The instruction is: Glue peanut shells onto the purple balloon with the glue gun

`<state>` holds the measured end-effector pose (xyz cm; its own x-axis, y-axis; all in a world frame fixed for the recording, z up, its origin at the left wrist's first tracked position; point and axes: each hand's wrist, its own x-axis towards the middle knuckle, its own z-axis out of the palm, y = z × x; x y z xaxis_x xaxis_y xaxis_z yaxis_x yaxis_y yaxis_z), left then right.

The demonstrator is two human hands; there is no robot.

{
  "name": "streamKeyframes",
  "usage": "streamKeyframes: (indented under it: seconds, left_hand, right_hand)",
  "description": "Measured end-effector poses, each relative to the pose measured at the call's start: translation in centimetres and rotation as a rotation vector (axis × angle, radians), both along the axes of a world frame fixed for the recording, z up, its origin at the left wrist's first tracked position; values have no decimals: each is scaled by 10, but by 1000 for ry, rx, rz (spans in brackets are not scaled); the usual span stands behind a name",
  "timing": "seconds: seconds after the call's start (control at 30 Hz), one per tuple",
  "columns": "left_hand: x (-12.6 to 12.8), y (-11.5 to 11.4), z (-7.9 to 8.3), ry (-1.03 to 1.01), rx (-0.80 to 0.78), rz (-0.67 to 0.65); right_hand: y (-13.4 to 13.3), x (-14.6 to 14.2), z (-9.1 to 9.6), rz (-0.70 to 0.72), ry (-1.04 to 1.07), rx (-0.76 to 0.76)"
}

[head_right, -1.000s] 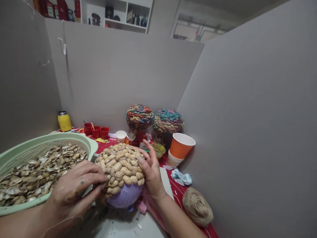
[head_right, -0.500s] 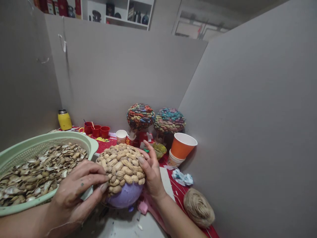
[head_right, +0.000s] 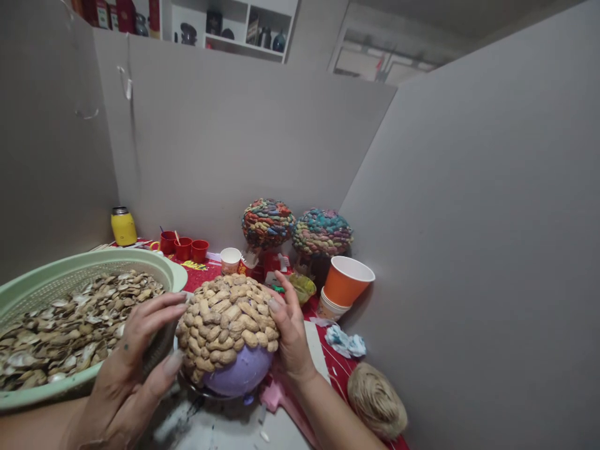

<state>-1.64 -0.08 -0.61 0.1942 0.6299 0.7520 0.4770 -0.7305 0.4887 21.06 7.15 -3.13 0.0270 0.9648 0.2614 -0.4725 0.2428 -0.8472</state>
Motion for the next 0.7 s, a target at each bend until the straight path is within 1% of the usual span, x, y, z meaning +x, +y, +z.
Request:
streamKeyframes:
  seconds: [0.2,0.37,0.5,0.7]
  left_hand:
    - [8,8,3,-86,-157,-18]
    - [15,14,3,-128,-297,-72]
    - [17,20,2,-163,-363,-115]
    - [20,25,3,-174,-400,-115]
  right_hand:
    - [-2,0,1,-33,-17,-28]
    - [-2,-1,-1,-9,-10,-7]
    - [0,0,-3,-7,-22,-3]
    - [1,3,-7,7,-16,11]
